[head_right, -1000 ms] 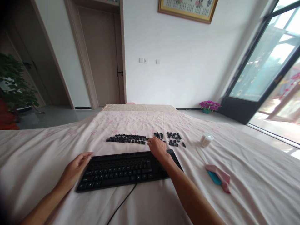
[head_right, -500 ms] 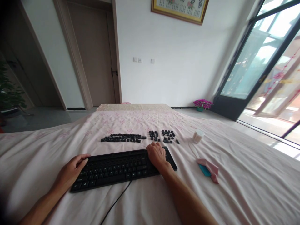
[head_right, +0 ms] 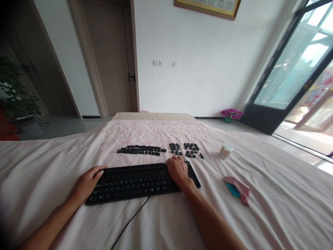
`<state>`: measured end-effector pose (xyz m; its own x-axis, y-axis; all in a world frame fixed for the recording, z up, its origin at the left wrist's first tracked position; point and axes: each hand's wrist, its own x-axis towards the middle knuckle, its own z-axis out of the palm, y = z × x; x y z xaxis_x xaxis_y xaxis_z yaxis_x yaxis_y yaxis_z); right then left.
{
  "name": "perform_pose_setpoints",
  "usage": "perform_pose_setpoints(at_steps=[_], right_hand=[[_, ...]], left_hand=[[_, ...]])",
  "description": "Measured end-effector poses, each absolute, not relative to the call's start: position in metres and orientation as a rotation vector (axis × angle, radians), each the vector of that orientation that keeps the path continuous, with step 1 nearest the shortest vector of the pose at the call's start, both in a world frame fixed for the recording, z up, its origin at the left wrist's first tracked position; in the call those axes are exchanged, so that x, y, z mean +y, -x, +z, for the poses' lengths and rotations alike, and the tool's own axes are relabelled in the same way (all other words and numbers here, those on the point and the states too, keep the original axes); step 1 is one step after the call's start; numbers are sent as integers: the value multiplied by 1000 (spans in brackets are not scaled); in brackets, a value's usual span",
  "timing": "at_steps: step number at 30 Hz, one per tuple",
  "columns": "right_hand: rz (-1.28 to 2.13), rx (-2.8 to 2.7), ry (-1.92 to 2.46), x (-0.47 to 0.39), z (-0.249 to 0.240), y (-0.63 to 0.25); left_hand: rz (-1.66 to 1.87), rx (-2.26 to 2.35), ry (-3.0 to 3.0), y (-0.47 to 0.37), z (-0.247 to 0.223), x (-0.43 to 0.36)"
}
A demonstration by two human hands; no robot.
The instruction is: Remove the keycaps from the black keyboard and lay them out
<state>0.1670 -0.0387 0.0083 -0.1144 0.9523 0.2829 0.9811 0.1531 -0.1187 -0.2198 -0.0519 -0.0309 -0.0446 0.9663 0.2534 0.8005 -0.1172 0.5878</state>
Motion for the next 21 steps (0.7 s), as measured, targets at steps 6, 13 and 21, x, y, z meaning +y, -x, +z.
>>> perform_pose_setpoints(at_steps=[6,13,21], right_hand=[[-94,-2175,1722,-40,14,-158],[-74,-2131,1598,-43,42,-163],[618,-1884,1388,-45,49,-157]], left_hand=[[874,1951,-1948,228,-26,-53],[767,2056,-1990,229,-17,-55],[765,1765,-2367,155,26,-65]])
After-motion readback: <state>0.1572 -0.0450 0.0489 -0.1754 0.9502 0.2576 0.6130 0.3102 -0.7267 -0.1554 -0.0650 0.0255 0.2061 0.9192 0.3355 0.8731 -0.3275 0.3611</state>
